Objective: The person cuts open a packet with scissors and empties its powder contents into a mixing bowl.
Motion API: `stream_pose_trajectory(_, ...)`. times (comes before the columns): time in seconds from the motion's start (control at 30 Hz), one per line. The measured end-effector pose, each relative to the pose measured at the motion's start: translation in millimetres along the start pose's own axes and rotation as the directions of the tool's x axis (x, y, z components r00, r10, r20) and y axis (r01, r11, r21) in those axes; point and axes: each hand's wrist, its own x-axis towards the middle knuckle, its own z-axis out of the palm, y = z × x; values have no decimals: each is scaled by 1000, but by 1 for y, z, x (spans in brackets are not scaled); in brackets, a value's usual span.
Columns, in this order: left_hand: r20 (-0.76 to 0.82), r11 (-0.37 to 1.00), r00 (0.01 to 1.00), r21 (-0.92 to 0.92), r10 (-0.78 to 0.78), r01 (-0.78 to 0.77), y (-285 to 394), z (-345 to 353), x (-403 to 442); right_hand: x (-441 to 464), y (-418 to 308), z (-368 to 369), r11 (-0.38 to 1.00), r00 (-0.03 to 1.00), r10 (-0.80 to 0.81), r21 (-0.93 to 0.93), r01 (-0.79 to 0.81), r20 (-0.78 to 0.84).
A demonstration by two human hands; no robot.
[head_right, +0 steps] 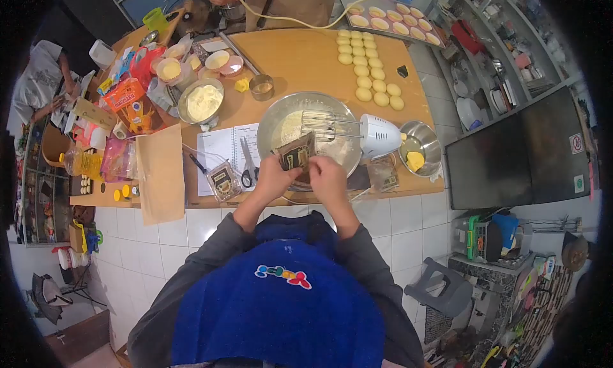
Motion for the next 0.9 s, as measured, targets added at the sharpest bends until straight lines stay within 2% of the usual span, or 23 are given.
stream_pose_trajectory(0.07, -14, 1000, 1000, 15, -24, 24, 7, -3, -2, 4, 15, 5, 992, 994, 63, -100, -72, -87)
stream_pose_trajectory(0.17, -26, 1000, 999, 19, 18, -18, 2, -2, -2, 2, 1, -1, 988, 992, 70, 128, -84, 109)
stream_pose_trajectory(0.2, -17, 1000, 1000, 29, 8, -8, 2, -2, -2, 1, -3, -1, 955, 975, 101, 255, -151, 199)
stream_pose_trajectory(0.3, -26, 999, 999, 30, 22, -22, 3, -2, -2, 5, 1, -6, 958, 961, 250, 114, -263, 120)
stream_pose_trajectory(0.33, -57, 999, 997, 13, 53, -52, 2, -1, -2, 5, 11, 0, 937, 963, 259, 222, -270, 78)
stream_pose_trajectory(0.43, -72, 998, 996, -2, 58, -59, 0, -3, -2, 4, 11, -5, 832, 923, 313, 405, -379, 222)
stream_pose_trajectory(0.53, -68, 997, 996, -51, 50, -54, -3, 2, 0, 2, 22, -2, 821, 942, 254, 465, -330, 220)
stream_pose_trajectory(0.83, -62, 999, 997, -24, 34, -36, 9, -3, -1, 2, 2, -6, 924, 954, 254, 252, -289, 159)
stream_pose_trajectory(0.9, -54, 999, 998, -20, 36, -37, 10, -2, -1, -1, 6, 0, 973, 984, 138, 172, -156, 112)
